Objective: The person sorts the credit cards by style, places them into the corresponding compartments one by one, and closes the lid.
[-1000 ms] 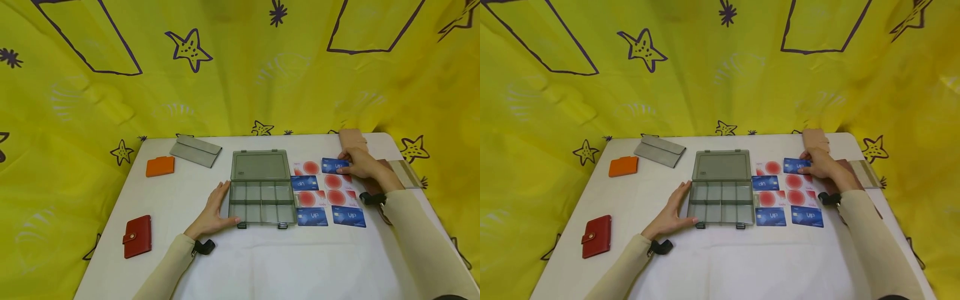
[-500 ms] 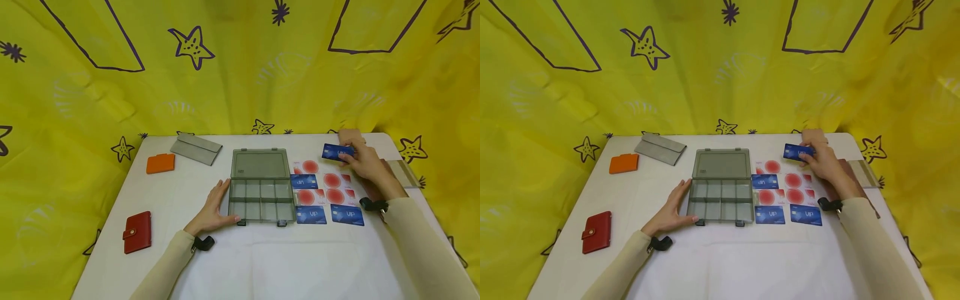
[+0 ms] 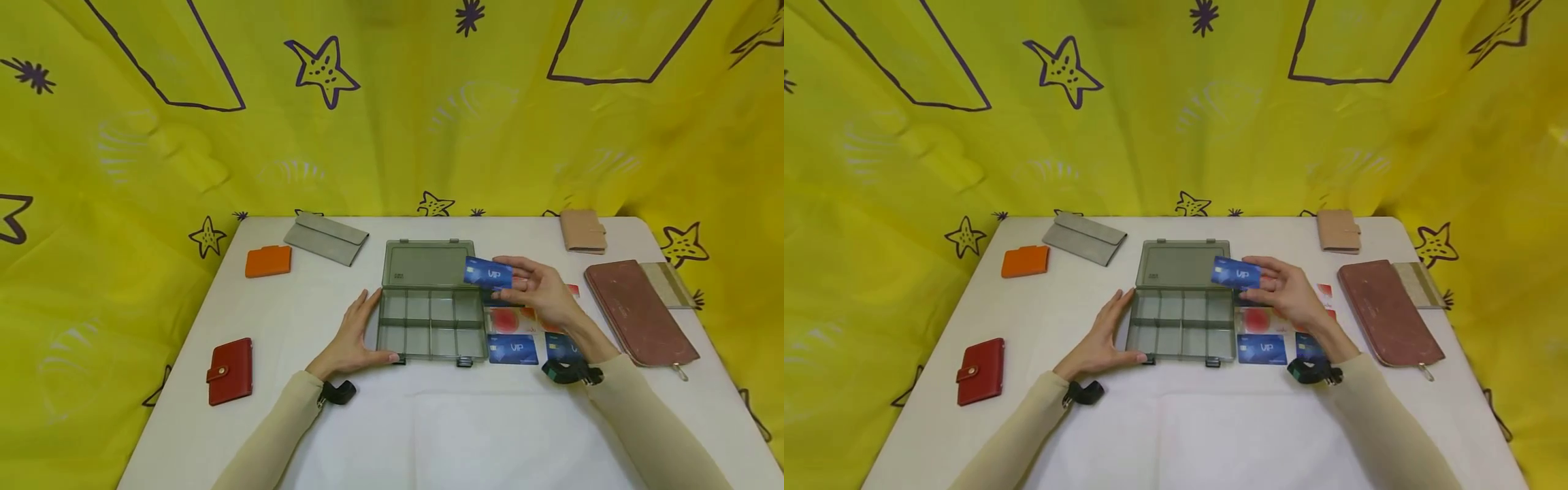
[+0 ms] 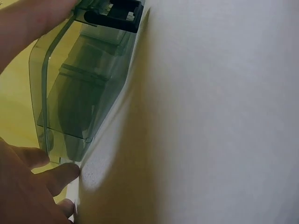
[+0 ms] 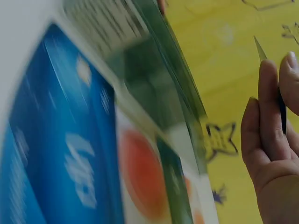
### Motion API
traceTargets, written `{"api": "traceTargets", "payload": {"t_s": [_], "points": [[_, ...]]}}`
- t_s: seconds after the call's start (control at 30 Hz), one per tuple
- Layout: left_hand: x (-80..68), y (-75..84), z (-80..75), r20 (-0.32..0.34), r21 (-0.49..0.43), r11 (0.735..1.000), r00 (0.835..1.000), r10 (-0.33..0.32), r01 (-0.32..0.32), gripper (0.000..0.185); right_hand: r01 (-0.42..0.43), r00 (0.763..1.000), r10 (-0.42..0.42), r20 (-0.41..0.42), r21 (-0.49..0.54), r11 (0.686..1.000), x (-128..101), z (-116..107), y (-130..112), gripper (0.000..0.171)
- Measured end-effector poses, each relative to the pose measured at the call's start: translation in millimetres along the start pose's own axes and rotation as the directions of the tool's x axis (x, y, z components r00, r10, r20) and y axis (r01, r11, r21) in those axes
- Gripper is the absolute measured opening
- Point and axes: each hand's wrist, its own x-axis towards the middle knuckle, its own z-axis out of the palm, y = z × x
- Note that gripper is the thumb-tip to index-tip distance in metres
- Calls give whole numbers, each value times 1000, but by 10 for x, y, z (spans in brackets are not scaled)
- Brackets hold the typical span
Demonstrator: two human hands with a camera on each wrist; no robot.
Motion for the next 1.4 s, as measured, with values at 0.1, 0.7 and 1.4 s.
{"api": "traceTargets", "payload": {"t_s": [0.1, 0.7, 1.4], "points": [[4, 7, 13, -6, 8, 1000, 1000, 1, -1, 127, 10, 996, -10, 86, 7, 1000, 0, 233, 59, 65], [23, 19, 40, -52, 14, 1000, 998, -26, 27, 132, 189, 981, -169, 95, -649, 737, 67, 1181, 272, 56], [9, 27, 83, -70, 18, 999, 997, -26, 27, 132, 189, 979, -179, 92, -728, 659, 77, 736, 74, 73]]}}
